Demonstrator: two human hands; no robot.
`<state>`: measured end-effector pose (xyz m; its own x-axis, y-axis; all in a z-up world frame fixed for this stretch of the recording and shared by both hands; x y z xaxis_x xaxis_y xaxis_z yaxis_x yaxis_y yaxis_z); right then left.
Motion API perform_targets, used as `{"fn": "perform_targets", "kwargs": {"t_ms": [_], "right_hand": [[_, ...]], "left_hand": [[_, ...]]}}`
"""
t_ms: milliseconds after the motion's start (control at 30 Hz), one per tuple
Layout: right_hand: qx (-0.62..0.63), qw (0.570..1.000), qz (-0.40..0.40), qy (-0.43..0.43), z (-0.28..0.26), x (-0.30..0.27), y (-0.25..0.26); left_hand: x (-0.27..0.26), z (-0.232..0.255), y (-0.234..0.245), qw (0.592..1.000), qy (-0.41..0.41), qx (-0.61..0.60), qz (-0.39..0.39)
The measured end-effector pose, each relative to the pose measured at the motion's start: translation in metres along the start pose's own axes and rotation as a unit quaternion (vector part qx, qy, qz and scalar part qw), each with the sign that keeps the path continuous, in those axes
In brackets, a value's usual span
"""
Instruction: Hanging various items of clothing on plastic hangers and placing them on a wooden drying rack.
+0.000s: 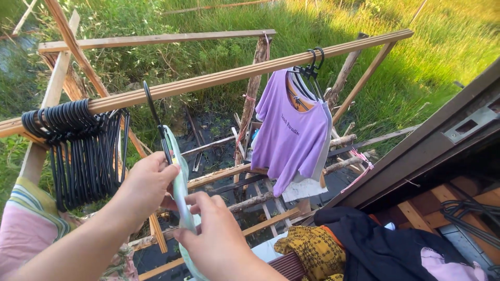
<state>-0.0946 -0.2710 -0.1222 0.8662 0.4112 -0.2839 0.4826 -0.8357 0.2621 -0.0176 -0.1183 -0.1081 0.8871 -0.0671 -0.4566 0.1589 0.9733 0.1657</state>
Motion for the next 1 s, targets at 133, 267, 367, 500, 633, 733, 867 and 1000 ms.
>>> {"fn": "perform_targets", "kwargs": {"t_ms": [133,267,367,500,633,733,867,1000], "right_hand": [[0.002,0.999,0.034,0.023,-0.011,0.022,-0.003],[0.004,0.998,0.050,0.024,-0.023,0.045,-0.003],[0.003,0.997,0.065,0.043,-0.026,0.068,-0.002],[0.005,0.994,0.083,0.073,-0.029,0.097,-0.002],[0.023,0.995,0.078,0.059,-0.031,0.126,-0.004],[0.043,0.994,0.076,0.061,-0.030,0.141,-0.005],[0.056,0.994,0.063,0.075,-0.020,0.162,-0.002],[0.108,0.992,0.004,0.069,-0.008,0.181,0.001]], "left_hand": [[0.024,0.006,0.012,0.998,-0.059,0.017,0.024],[0.049,0.011,0.035,0.997,-0.070,0.018,0.020],[0.073,0.012,0.054,0.997,-0.070,0.002,0.024],[0.105,0.013,0.077,0.997,-0.050,0.031,0.047],[0.136,0.013,0.096,0.999,-0.033,0.018,0.036],[0.155,0.008,0.108,0.999,-0.009,0.011,0.030],[0.172,0.003,0.115,0.999,-0.007,0.020,0.031],[0.182,-0.007,0.116,0.998,0.044,0.010,0.046]]}}
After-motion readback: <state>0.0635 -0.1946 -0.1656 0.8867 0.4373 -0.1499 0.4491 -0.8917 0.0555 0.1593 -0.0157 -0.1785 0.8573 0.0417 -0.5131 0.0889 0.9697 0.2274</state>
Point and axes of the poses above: each hand's wrist, its own x-axis towards the middle knuckle, its own y-axis out of the back of the hand, z = x × y, the point moved 1 cm from there along x, towards the middle knuckle, and after that the axes turned 9 degrees about -z, right-handed, at the moved point
